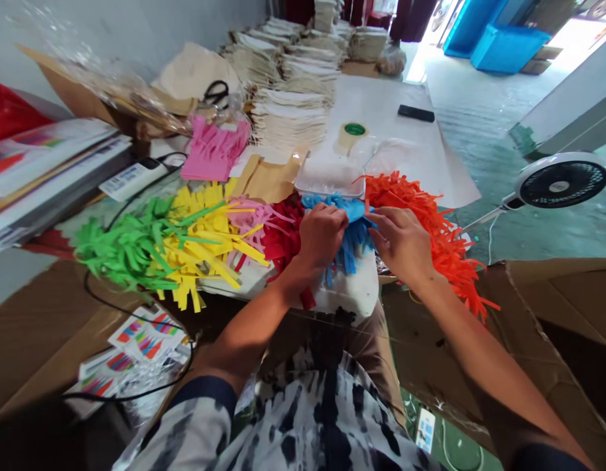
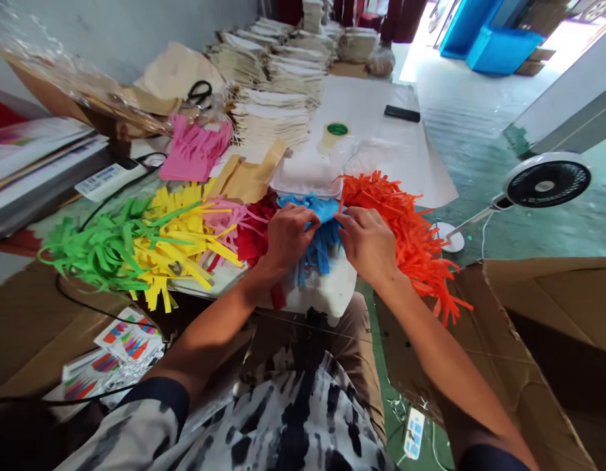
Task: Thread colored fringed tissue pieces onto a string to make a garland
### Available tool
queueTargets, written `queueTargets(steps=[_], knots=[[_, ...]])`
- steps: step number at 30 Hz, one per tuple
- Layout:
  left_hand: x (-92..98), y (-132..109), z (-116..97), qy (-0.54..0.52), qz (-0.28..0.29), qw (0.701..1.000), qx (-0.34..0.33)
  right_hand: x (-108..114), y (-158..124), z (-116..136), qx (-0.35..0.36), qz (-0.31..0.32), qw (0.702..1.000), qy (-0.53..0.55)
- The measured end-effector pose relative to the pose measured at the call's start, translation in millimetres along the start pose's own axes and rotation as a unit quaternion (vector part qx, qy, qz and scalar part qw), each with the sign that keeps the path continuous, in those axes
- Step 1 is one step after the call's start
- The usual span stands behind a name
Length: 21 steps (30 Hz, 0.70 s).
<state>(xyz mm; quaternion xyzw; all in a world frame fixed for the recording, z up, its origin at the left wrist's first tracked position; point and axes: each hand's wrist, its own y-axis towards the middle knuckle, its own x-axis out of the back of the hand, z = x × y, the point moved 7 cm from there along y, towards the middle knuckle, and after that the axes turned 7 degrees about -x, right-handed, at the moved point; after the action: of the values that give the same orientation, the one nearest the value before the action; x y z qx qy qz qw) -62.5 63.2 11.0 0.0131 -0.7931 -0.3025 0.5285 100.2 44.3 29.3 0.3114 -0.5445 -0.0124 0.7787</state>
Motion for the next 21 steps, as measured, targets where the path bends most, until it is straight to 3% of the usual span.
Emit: queueTargets(steps=[5, 8, 11, 21], knots=[[9.7, -0.8, 11.2, -0.137, -0.071, 0.988, -0.003, -24.4, 32.9, 5.3, 0.011, 0.014, 0.998, 0.059], [20.0, -8.8, 28.8, -0.235, -0.129, 0.963, 0.033, -22.1, 42.8, -2.9, -0.011, -0.007, 0.989, 0.15], [29.9, -18.1, 38.5, -0.24, -0.164, 0.956, 0.044, -16.0, 49.1, -11.8, -0.038, -0.028, 0.973, 0.225], [23.3, -11.8, 34.2, -0.116, -0.097, 0.988, 0.01, -11.7, 67.6, -2.1, -0.034, -0.031, 0.966, 0.256]])
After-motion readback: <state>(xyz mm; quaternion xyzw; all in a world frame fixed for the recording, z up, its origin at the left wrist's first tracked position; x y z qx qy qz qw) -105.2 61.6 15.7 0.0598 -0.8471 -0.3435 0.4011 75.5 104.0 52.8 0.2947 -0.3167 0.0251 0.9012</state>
